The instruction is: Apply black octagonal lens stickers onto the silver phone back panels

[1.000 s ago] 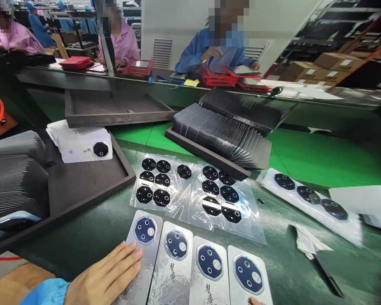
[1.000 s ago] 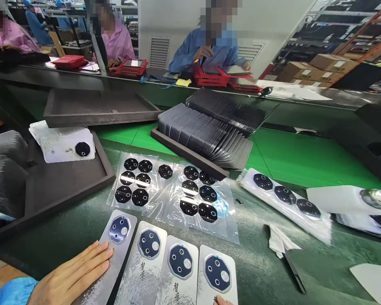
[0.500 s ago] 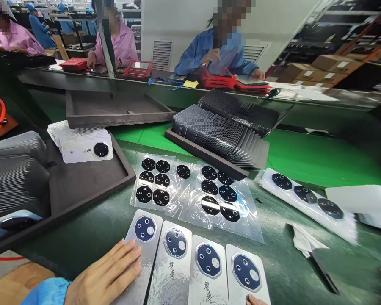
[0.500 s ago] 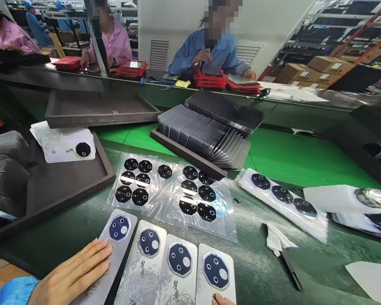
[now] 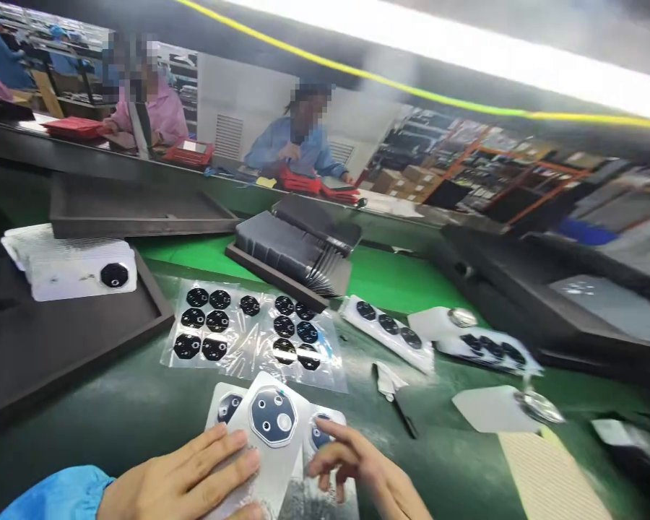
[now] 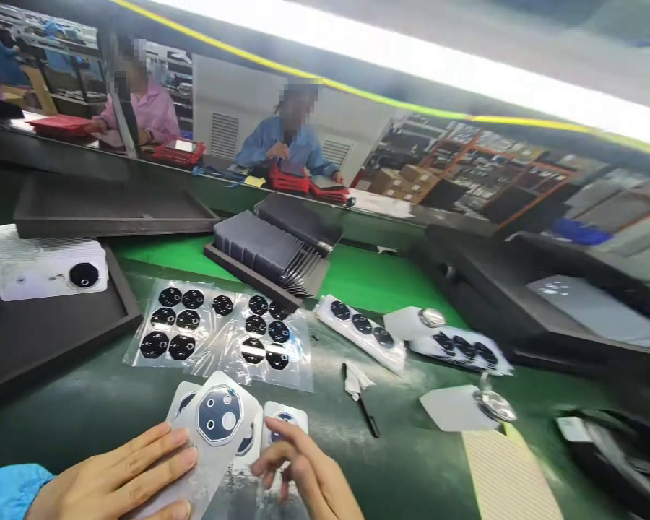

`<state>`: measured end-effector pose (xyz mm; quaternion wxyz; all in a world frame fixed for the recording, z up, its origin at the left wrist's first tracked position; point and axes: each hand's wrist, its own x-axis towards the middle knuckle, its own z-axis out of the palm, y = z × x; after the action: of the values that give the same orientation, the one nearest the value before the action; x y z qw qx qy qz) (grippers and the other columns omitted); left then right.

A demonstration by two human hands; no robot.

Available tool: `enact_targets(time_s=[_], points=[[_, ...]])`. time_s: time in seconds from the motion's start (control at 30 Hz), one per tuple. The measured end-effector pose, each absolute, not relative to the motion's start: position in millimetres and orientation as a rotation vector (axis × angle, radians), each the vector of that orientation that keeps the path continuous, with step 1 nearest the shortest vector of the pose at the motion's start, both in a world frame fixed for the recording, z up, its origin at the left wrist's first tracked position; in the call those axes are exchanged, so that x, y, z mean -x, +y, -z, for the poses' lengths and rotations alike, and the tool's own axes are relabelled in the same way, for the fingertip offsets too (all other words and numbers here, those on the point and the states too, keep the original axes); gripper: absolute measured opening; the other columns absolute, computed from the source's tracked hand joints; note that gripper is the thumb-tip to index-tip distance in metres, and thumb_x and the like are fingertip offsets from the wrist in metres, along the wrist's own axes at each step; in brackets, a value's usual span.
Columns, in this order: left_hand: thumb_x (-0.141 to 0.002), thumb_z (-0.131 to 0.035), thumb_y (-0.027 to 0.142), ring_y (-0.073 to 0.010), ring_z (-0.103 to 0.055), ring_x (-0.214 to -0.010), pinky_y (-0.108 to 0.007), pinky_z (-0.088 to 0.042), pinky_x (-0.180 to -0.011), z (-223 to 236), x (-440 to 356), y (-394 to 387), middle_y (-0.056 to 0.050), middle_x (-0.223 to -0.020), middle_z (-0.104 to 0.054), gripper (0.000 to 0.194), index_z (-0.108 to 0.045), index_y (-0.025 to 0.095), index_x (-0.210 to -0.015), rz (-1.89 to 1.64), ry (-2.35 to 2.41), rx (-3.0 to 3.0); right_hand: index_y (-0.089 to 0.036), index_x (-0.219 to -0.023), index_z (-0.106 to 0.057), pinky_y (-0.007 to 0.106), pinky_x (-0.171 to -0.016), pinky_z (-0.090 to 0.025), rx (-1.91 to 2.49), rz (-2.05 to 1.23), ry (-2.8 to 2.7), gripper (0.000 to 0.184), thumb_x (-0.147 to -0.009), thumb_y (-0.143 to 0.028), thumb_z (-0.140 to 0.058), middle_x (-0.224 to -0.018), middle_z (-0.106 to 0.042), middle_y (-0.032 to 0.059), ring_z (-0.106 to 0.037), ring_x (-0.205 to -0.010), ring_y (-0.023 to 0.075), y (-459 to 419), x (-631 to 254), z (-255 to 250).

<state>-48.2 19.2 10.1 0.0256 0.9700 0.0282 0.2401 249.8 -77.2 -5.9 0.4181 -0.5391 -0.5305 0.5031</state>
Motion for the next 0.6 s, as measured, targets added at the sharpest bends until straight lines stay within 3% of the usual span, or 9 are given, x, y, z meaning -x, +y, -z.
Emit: enact_targets(time_s=[0.07, 0.17, 0.3, 0.4, 0.47, 0.53, 0.6], points=[[-0.097, -0.050, 0.018, -0.0326, -0.047, -0.136, -0.050, -0.046, -0.108, -14, 30, 25, -0.016, -0.135, -0.062, 0.037, -0.057, 0.014, -0.133, -0.754, -0.016, -3.021, -0.018, -0.115, -0.063, 0.025, -0.050, -0.046, 1.278, -1.502, -1.145, 0.062, -0.091, -0.070, -0.041, -0.071, -0.069, 0.0056, -0.063, -0.057, 0.0166, -54, -236, 1], [-0.094, -0.051, 0.015, -0.0322, -0.047, -0.136, -0.050, -0.043, -0.110, -15, 12, 32, -0.016, -0.137, -0.061, 0.042, -0.055, 0.013, -0.136, -0.696, -0.078, -3.064, -0.016, -0.102, -0.063, 0.019, -0.044, -0.036, 1.272, -1.475, -0.956, 0.048, -0.086, -0.062, -0.060, -0.059, -0.057, -0.0030, -0.050, -0.046, 0.0086, -27, -228, 5], [-0.094, -0.058, 0.037, -0.0307, -0.042, -0.140, -0.047, -0.038, -0.115, -7, 2, 37, -0.014, -0.151, -0.045, 0.061, -0.039, 0.015, -0.147, -0.616, 0.082, -2.858, -0.016, -0.101, -0.062, 0.019, -0.043, -0.037, 1.256, -1.392, -0.908, 0.046, -0.084, -0.060, -0.065, -0.061, -0.055, -0.0046, -0.046, -0.044, 0.0070, -5, -232, 11], [-0.095, -0.052, 0.049, -0.0297, -0.049, -0.136, -0.041, -0.050, -0.106, 9, -9, 47, -0.018, -0.151, -0.044, 0.069, -0.029, 0.014, -0.150, -0.890, 0.603, -2.296, -0.015, -0.103, -0.064, 0.019, -0.041, -0.034, 1.252, -1.371, -0.960, 0.049, -0.085, -0.060, -0.064, -0.058, -0.054, -0.0048, -0.043, -0.041, 0.0064, 3, -235, 16], [-0.098, -0.047, 0.047, -0.0264, -0.063, -0.121, -0.038, -0.060, -0.091, 20, -20, 57, -0.020, -0.143, -0.053, 0.059, -0.033, 0.015, -0.146, -0.911, 0.894, -1.846, -0.015, -0.107, -0.064, 0.018, -0.038, -0.032, 1.237, -1.375, -0.967, 0.051, -0.084, -0.061, -0.063, -0.056, -0.053, -0.0051, -0.041, -0.040, 0.0061, 5, -234, 22], [-0.095, -0.051, 0.045, -0.0236, -0.072, -0.100, -0.034, -0.063, -0.074, 26, -31, 66, -0.019, -0.129, -0.064, 0.053, -0.043, 0.014, -0.137, -0.750, 0.897, -1.549, -0.015, -0.110, -0.064, 0.018, -0.037, -0.030, 1.218, -1.403, -0.951, 0.054, -0.084, -0.062, -0.064, -0.056, -0.053, -0.0051, -0.039, -0.039, 0.0056, 6, -232, 28], [-0.092, -0.057, 0.041, -0.0210, -0.072, -0.096, -0.033, -0.061, -0.077, 27, -39, 70, -0.014, -0.121, -0.069, 0.047, -0.052, 0.016, -0.131, -0.597, 0.803, -1.377, -0.015, -0.114, -0.064, 0.017, -0.036, -0.030, 1.206, -1.434, -0.938, 0.056, -0.084, -0.061, -0.064, -0.056, -0.054, -0.0052, -0.038, -0.038, 0.0050, 6, -231, 32]])
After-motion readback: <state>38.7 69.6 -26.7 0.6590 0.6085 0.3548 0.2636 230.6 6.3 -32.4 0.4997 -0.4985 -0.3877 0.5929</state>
